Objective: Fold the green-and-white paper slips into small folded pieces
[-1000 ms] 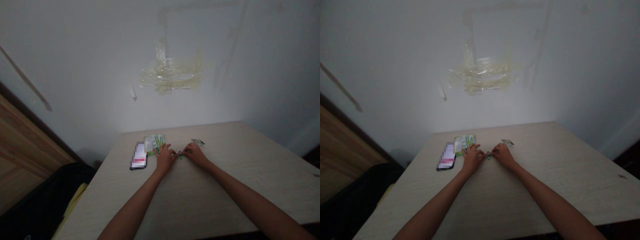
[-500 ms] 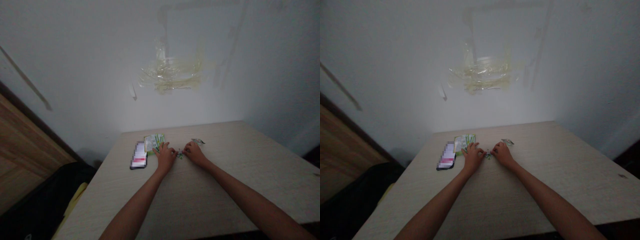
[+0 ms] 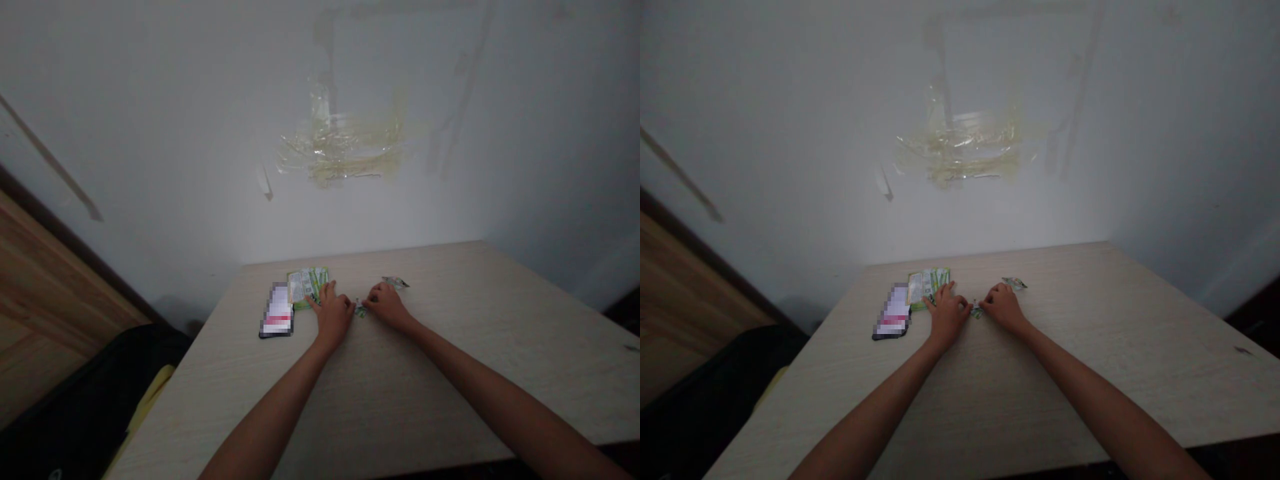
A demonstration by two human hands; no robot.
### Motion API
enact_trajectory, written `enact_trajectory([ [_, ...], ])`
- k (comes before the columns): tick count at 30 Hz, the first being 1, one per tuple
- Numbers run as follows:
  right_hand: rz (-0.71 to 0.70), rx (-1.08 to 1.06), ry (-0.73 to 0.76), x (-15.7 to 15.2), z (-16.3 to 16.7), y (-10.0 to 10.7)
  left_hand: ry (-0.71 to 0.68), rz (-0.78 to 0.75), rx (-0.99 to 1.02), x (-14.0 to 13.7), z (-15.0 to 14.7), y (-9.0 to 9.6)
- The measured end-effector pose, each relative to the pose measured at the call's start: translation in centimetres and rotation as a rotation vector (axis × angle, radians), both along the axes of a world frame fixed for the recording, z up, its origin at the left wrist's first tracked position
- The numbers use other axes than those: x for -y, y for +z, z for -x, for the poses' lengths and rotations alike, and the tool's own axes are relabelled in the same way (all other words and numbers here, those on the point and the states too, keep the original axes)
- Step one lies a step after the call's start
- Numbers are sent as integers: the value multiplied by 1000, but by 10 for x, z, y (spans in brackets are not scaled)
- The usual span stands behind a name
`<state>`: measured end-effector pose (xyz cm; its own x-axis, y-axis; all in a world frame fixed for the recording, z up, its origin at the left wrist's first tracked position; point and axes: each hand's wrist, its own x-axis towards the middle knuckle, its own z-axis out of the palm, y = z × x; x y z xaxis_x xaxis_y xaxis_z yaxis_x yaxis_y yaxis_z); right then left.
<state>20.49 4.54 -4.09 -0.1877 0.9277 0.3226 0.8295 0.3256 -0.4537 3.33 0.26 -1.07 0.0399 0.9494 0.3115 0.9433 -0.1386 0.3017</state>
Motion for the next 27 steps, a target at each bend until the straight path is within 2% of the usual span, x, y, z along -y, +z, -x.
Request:
enact_trajectory([
  [11, 18, 7, 0, 1, 0, 2, -12, -35, -19, -1, 1, -7],
  [18, 22, 51, -12, 4, 4, 3, -6, 17, -17, -2, 1, -5],
  [27, -41, 86, -17, 4, 5, 2, 1, 5, -51, -4, -2, -6],
])
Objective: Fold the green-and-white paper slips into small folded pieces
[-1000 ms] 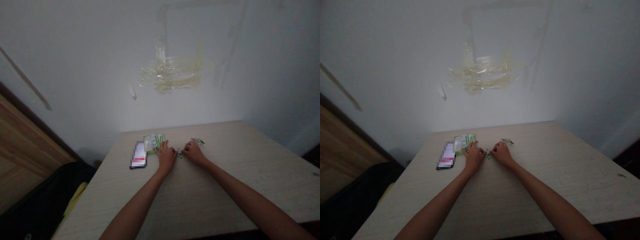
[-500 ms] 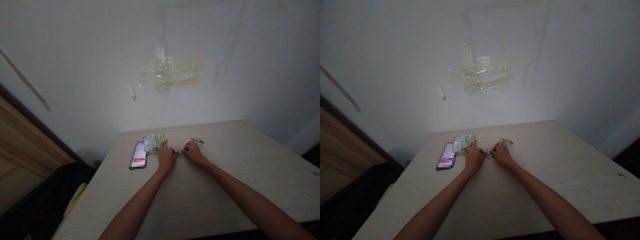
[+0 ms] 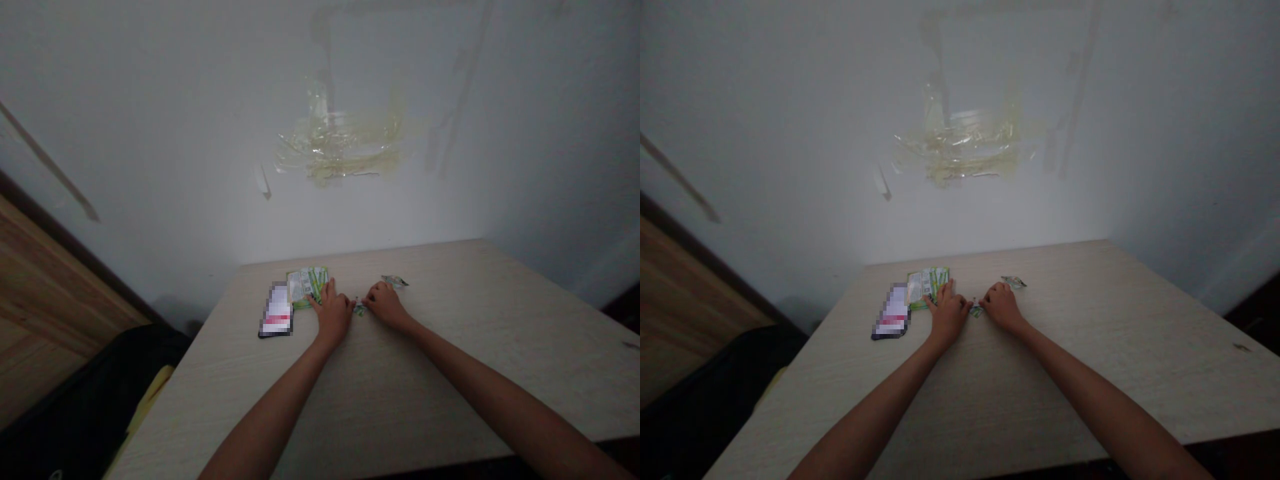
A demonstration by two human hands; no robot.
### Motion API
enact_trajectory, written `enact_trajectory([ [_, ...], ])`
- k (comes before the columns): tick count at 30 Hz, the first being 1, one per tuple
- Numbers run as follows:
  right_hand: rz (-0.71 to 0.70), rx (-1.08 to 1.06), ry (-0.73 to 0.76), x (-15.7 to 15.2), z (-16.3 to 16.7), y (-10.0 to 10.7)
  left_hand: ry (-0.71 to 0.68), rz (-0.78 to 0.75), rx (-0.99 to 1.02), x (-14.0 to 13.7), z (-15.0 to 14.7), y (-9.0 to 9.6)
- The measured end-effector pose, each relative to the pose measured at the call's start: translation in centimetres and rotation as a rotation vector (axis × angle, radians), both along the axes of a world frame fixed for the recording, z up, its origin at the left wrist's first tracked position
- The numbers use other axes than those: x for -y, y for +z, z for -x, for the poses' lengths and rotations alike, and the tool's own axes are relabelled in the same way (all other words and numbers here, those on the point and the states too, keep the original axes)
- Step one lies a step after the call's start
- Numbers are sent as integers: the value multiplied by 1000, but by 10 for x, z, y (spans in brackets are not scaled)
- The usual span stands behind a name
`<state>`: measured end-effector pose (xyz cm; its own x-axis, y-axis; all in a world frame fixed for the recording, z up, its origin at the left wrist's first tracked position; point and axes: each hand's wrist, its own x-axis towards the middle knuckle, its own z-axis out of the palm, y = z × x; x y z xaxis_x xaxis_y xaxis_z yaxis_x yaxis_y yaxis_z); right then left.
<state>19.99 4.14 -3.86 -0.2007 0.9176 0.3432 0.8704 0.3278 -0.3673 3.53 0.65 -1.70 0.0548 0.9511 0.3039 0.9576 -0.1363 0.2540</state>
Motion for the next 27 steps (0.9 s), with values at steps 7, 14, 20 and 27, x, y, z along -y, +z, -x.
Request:
enact_trajectory([
  [7, -2, 12, 3, 2, 2, 0, 4, -5, 2, 0, 1, 0],
  [14, 20, -14, 0, 4, 1, -1, -16, -21, 15, 0, 1, -2],
  [20, 62, -39, -19, 2, 0, 1, -35, -34, 43, 2, 2, 2],
  [27, 7, -138, 57, 8, -3, 1, -86, -19, 51, 2, 5, 2],
])
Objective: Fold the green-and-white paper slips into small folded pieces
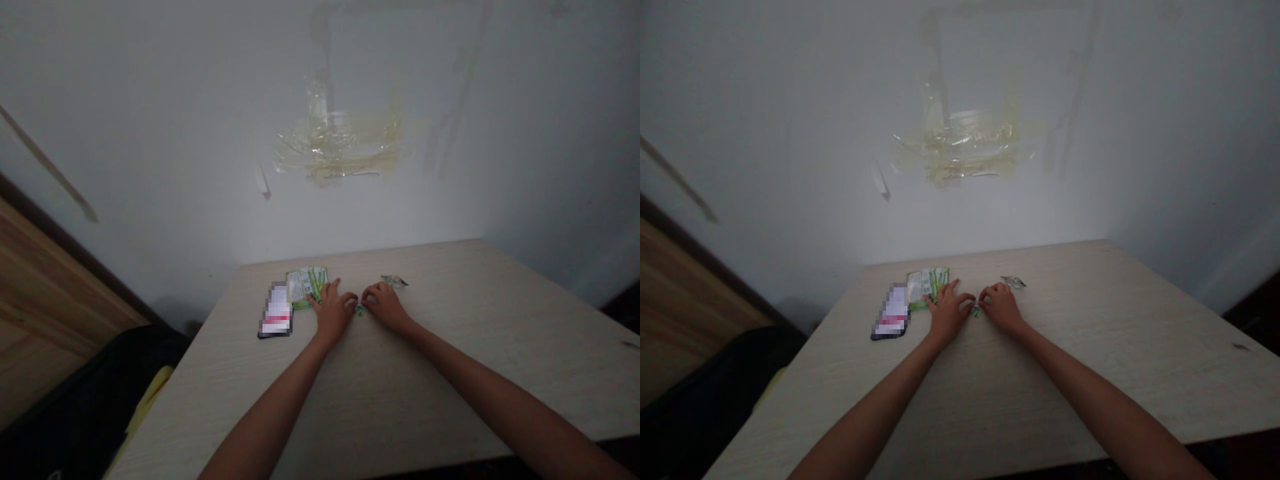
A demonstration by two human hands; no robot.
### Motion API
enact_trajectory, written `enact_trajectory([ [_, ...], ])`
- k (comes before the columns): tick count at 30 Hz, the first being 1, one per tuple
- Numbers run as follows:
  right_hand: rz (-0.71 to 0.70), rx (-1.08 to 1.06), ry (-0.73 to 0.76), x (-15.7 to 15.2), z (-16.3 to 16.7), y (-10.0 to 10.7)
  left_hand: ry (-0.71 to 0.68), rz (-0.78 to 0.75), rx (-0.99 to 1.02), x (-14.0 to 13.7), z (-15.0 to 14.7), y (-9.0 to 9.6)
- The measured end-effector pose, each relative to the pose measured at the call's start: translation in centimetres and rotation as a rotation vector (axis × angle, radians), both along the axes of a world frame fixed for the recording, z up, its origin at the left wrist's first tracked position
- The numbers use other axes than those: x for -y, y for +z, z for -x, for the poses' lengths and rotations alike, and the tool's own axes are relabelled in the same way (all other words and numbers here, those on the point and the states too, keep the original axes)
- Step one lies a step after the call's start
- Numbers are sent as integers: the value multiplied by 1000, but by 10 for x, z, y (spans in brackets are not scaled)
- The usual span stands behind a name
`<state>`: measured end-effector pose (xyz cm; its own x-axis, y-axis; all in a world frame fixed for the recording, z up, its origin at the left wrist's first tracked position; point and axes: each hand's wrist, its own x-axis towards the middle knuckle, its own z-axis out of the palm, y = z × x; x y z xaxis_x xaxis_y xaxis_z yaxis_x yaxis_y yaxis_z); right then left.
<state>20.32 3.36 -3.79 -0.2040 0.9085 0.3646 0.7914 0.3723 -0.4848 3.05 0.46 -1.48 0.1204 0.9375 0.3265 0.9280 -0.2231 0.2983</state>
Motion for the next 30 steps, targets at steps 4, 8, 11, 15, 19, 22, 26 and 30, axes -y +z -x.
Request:
enact_trajectory([
  [4, -69, -57, 44, 2, -2, -1, -23, -33, -48, 1, 2, 1],
  [8, -136, -65, 124, 7, -6, 3, -52, -44, -81, 4, 6, 2],
  [11, -158, -26, 127, 11, -8, 6, -60, -34, -72, 4, 9, 1],
  [15, -148, 9, 86, 12, -10, 6, -110, -48, -50, 2, 13, 1],
  [19, -141, 15, 90, 7, -13, 2, -166, -20, -20, 1, 16, -1],
  [22, -131, 7, 123, 3, -16, -1, -198, -6, 0, 0, 18, -3],
  [26, -114, -21, 145, 0, -18, -3, -211, 4, 44, -2, 19, -3],
  [30, -97, -30, 123, -1, -17, -4, -182, 14, 115, -4, 18, -2],
])
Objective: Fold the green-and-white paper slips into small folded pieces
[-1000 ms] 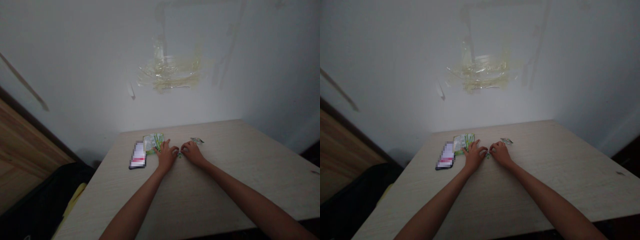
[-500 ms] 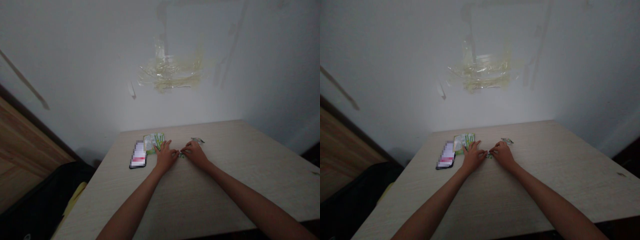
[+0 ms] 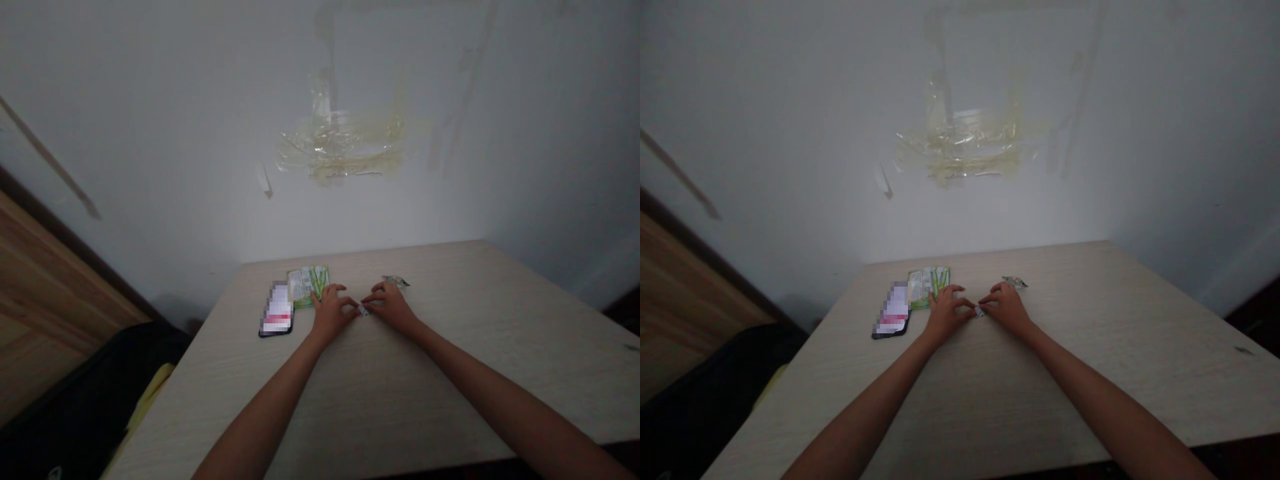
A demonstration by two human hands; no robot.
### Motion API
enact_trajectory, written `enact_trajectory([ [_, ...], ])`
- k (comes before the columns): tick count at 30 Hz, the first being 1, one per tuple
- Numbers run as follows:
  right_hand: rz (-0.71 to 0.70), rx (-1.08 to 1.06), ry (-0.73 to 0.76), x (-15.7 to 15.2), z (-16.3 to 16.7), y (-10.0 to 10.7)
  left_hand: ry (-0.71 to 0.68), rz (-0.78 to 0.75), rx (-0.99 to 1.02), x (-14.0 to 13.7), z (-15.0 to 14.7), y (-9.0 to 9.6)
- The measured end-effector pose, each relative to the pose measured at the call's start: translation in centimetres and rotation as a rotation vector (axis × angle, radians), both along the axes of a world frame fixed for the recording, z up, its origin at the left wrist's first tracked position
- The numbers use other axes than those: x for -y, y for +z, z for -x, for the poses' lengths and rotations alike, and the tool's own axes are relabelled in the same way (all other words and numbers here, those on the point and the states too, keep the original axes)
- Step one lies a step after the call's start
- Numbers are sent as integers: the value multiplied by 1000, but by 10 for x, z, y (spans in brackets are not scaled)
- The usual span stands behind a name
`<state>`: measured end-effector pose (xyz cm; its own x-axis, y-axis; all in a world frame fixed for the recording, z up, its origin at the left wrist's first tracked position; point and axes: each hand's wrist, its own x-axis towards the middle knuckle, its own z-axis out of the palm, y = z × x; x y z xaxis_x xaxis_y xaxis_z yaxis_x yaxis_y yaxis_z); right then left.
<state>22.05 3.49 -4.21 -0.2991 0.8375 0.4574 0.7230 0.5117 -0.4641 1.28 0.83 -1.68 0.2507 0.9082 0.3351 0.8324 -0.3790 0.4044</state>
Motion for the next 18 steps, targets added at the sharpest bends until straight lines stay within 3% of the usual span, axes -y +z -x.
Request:
enact_trajectory([
  [9, 26, -1, -5, 1, 1, 5, 28, 45, -55, 3, 0, 4],
  [18, -35, -29, 29, 1, -2, 2, -4, -37, -130, 4, -3, 9],
])
